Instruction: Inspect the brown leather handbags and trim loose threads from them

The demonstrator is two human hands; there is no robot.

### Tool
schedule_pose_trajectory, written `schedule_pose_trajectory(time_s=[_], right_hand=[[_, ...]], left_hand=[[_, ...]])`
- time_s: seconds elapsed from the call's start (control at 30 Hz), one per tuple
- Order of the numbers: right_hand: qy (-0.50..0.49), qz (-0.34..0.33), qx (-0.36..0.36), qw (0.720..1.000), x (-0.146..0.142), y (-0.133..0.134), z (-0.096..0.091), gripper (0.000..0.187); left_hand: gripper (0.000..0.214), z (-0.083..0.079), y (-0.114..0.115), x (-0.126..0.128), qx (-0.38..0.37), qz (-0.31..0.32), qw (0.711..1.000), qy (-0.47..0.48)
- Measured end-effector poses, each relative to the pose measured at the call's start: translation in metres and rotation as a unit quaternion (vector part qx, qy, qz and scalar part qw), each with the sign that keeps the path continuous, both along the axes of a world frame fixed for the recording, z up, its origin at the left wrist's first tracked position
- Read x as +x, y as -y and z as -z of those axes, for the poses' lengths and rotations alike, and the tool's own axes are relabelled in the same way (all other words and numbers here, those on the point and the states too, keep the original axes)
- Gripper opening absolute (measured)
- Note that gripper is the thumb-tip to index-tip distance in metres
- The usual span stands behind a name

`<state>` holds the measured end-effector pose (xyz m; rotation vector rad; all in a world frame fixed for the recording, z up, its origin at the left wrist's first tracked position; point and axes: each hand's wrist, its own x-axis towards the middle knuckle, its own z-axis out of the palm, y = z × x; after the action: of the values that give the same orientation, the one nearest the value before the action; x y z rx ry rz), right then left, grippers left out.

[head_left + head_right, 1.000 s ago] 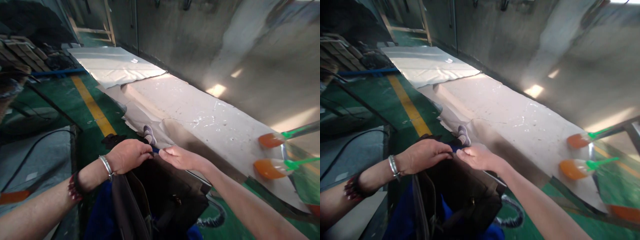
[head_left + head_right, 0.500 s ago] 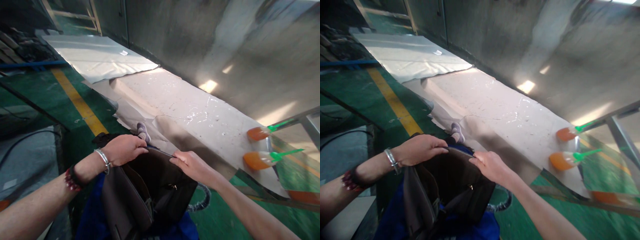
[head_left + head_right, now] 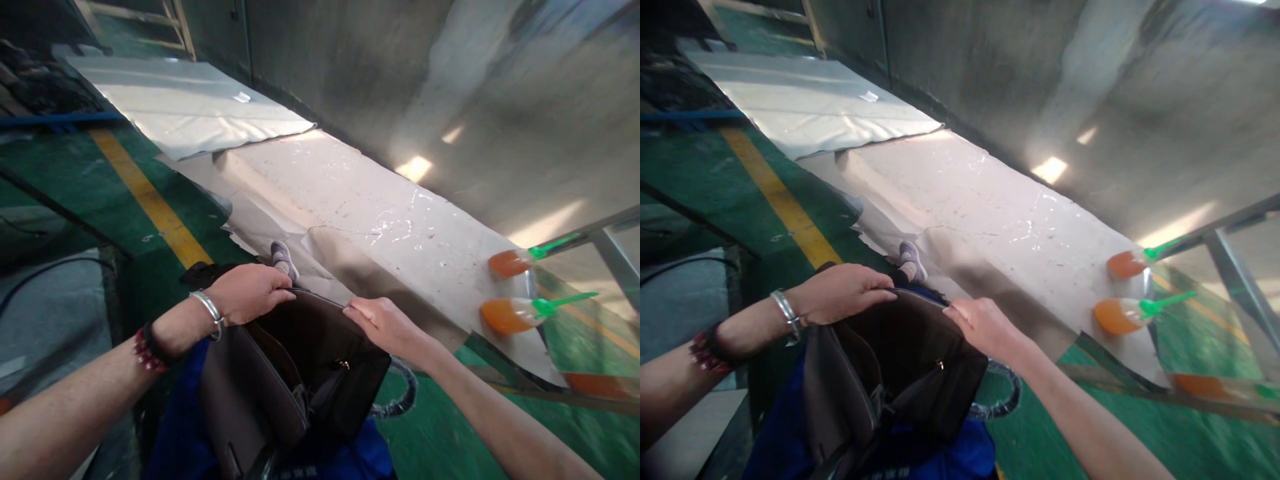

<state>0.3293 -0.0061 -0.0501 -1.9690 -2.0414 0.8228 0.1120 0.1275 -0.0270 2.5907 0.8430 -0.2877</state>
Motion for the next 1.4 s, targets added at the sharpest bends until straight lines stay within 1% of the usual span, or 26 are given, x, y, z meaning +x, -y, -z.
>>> schedule_pose_trajectory(time_s=[0.07,0.13,0.2,0.27,0.33,0.4,0.43,0.47,0.5,0.53,0.6,0.67,0.7,0.77,0.87,0.93,1.03,1.1,1.17,1.27,1.33,1.4], right_hand=[[0.041,0.002,0.0,0.999,-0.006,-0.005,-0.006,0.039],[0.066,-0.008,0.008,0.998,-0.017,-0.015,-0.013,0.037],[0.055,-0.036,0.035,0.997,-0.035,-0.028,-0.019,0.027],[0.02,-0.06,0.05,0.997,-0.053,-0.041,-0.02,0.024],[0.003,-0.062,0.045,0.997,-0.067,-0.051,-0.017,0.019],[0.012,-0.052,0.048,0.997,-0.074,-0.057,-0.012,0.016],[0.024,-0.044,0.054,0.997,-0.075,-0.059,-0.011,0.017],[0.039,-0.032,0.061,0.997,-0.074,-0.06,-0.011,0.018],[0.055,-0.017,0.07,0.996,-0.073,-0.06,-0.014,0.019],[0.072,-0.001,0.08,0.994,-0.072,-0.06,-0.019,0.019],[0.105,0.019,0.108,0.988,-0.07,-0.06,-0.034,0.019],[0.132,0.016,0.144,0.981,-0.071,-0.059,-0.054,0.019],[0.146,0.011,0.162,0.976,-0.071,-0.059,-0.064,0.019],[0.172,-0.003,0.189,0.967,-0.074,-0.058,-0.082,0.019],[0.223,-0.012,0.197,0.955,-0.079,-0.056,-0.102,0.021],[0.257,-0.008,0.189,0.948,-0.084,-0.056,-0.11,0.021],[0.282,-0.001,0.168,0.944,-0.094,-0.062,-0.117,0.022],[0.288,0.0,0.163,0.944,-0.102,-0.068,-0.118,0.023],[0.289,-0.002,0.169,0.942,-0.111,-0.073,-0.117,0.023],[0.284,-0.006,0.178,0.942,-0.12,-0.076,-0.116,0.023],[0.278,-0.004,0.18,0.944,-0.122,-0.075,-0.114,0.024],[0.272,0.004,0.174,0.946,-0.119,-0.075,-0.112,0.026]], left_hand=[[0.031,0.0,0.001,0.001,0.019,0.004,1.0,0.007],[0.03,-0.001,0.002,0.002,0.033,0.012,0.999,0.019],[0.032,-0.002,0.003,0.001,0.03,0.008,0.999,0.033],[0.035,-0.005,0.005,-0.003,0.02,-0.014,0.999,0.042],[0.034,-0.008,0.012,-0.011,0.034,-0.056,0.995,0.072],[0.032,-0.009,0.025,-0.021,0.079,-0.123,0.981,0.131],[0.041,-0.01,0.034,-0.026,0.099,-0.163,0.968,0.164],[0.056,-0.01,0.043,-0.031,0.103,-0.202,0.956,0.185],[0.07,-0.011,0.052,-0.035,0.089,-0.236,0.947,0.198],[0.08,-0.012,0.061,-0.039,0.061,-0.259,0.942,0.207],[0.088,-0.015,0.072,-0.046,-0.016,-0.271,0.933,0.235],[0.083,-0.019,0.075,-0.052,-0.078,-0.255,0.922,0.28],[0.08,-0.021,0.073,-0.056,-0.094,-0.248,0.916,0.3],[0.074,-0.024,0.067,-0.062,-0.086,-0.242,0.91,0.325],[0.065,-0.029,0.06,-0.068,-0.008,-0.263,0.905,0.335],[0.063,-0.029,0.063,-0.069,0.036,-0.286,0.895,0.341],[0.072,-0.022,0.074,-0.066,0.053,-0.313,0.874,0.368],[0.082,-0.012,0.082,-0.063,0.043,-0.327,0.859,0.391],[0.085,-0.002,0.088,-0.061,0.034,-0.341,0.843,0.414],[0.077,0.011,0.086,-0.063,0.025,-0.381,0.818,0.43],[0.067,0.015,0.08,-0.069,0.016,-0.411,0.803,0.431],[0.059,0.018,0.075,-0.078,-0.004,-0.419,0.797,0.435]])
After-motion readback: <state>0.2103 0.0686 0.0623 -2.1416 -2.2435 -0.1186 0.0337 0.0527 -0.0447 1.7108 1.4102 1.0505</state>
